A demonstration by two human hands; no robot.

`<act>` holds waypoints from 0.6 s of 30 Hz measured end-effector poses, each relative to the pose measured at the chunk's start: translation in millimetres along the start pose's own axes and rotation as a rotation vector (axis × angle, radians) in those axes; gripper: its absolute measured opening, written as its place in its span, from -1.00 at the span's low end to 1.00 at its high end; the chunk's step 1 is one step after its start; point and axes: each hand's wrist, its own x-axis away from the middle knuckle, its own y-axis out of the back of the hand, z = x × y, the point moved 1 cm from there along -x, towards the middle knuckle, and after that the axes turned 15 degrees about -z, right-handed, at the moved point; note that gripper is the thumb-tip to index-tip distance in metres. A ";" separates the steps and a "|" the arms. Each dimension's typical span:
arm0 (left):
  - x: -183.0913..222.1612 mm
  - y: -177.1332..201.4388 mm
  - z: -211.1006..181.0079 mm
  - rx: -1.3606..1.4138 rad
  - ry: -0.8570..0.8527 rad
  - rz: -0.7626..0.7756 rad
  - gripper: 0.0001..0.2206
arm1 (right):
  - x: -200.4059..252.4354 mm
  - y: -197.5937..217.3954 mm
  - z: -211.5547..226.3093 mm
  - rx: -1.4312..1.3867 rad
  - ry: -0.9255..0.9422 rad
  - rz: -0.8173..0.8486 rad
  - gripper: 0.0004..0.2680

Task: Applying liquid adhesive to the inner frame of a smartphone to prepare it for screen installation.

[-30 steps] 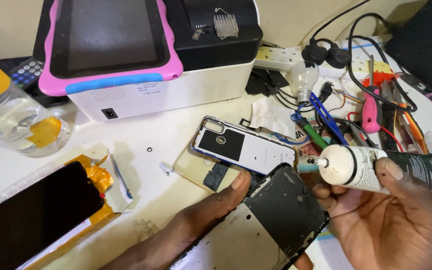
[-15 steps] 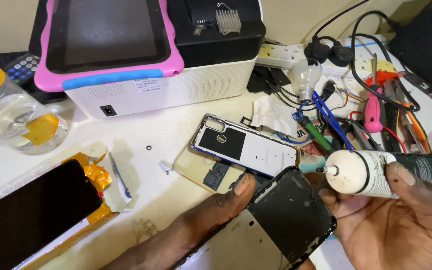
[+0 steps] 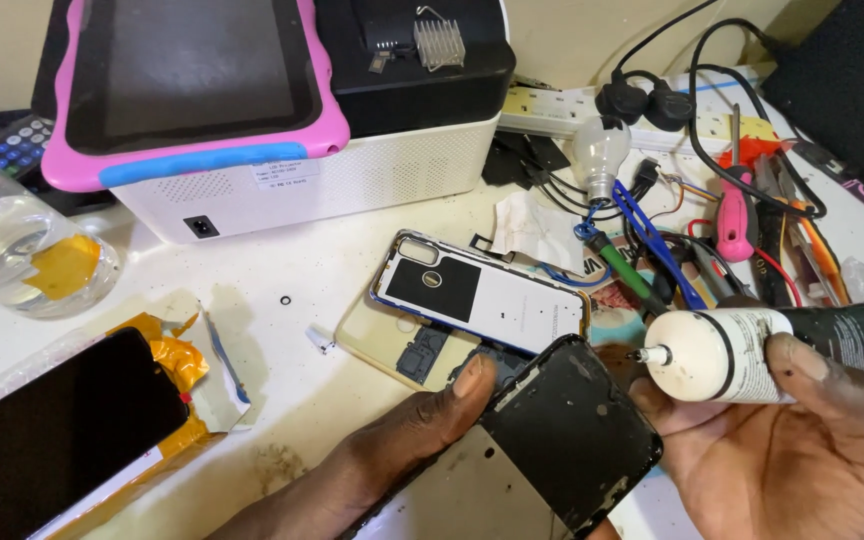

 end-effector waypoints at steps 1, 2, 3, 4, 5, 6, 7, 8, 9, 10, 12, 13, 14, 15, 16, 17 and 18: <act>-0.2 0.3 -0.1 0.000 0.001 0.000 -0.78 | 0.6 -1.2 0.0 0.000 0.001 0.000 -0.65; -0.1 0.3 -0.4 0.007 -0.024 0.024 -0.75 | 1.1 -2.3 -0.2 0.012 0.014 -0.006 -0.62; 0.1 0.4 -0.8 0.015 -0.048 0.048 -0.72 | 1.7 -3.5 -0.4 0.024 0.028 -0.012 -0.60; -1.1 2.0 4.4 0.016 -0.047 0.047 -0.72 | 0.5 -2.3 0.3 0.025 0.028 -0.013 -0.60; -2.0 3.2 8.9 0.018 -0.099 0.081 -0.72 | -0.6 -1.3 0.7 0.051 0.019 0.003 -0.58; -2.9 4.5 13.5 0.020 -0.150 0.115 -0.71 | -1.7 -0.2 1.1 0.077 0.009 0.018 -0.57; -4.2 4.6 13.5 0.022 -0.150 0.115 -0.71 | -1.0 0.7 -0.1 0.078 0.009 0.018 -0.57; -5.2 4.6 13.9 -0.006 -0.130 0.125 -0.72 | -0.5 1.5 -1.3 0.058 0.018 -0.009 -0.63; -6.2 4.7 14.4 -0.033 -0.110 0.135 -0.72 | 0.2 2.3 -2.4 0.038 0.027 -0.035 -0.69; -2.1 -1.3 17.8 -0.034 -0.110 0.136 -0.72 | 2.8 0.8 -1.6 0.039 0.027 -0.034 -0.69; -7.7 20.5 7.9 -0.107 -0.159 0.101 -0.72 | 8.1 -2.7 0.7 0.112 0.096 0.037 -0.67; -6.6 27.8 6.7 -0.143 -0.183 0.082 -0.72 | 1.9 4.2 -1.1 0.113 0.095 0.038 -0.67; -6.3 35.5 5.4 -0.180 -0.207 0.064 -0.71 | -4.1 10.6 -3.0 0.069 0.078 0.101 -0.71; -6.9 43.5 4.3 -0.217 -0.232 0.045 -0.71 | -10.0 17.1 -5.0 0.026 0.060 0.164 -0.75; -6.0 52.0 3.7 -0.253 -0.256 0.027 -0.70 | -7.5 14.4 -4.7 0.026 0.059 0.164 -0.75; -5.5 60.4 3.5 -0.289 -0.280 0.008 -0.69 | -4.9 11.5 -4.3 0.035 0.072 0.184 -0.69; -5.4 68.7 3.4 -0.326 -0.305 -0.010 -0.69 | -2.3 8.5 -3.8 0.044 0.085 0.204 -0.64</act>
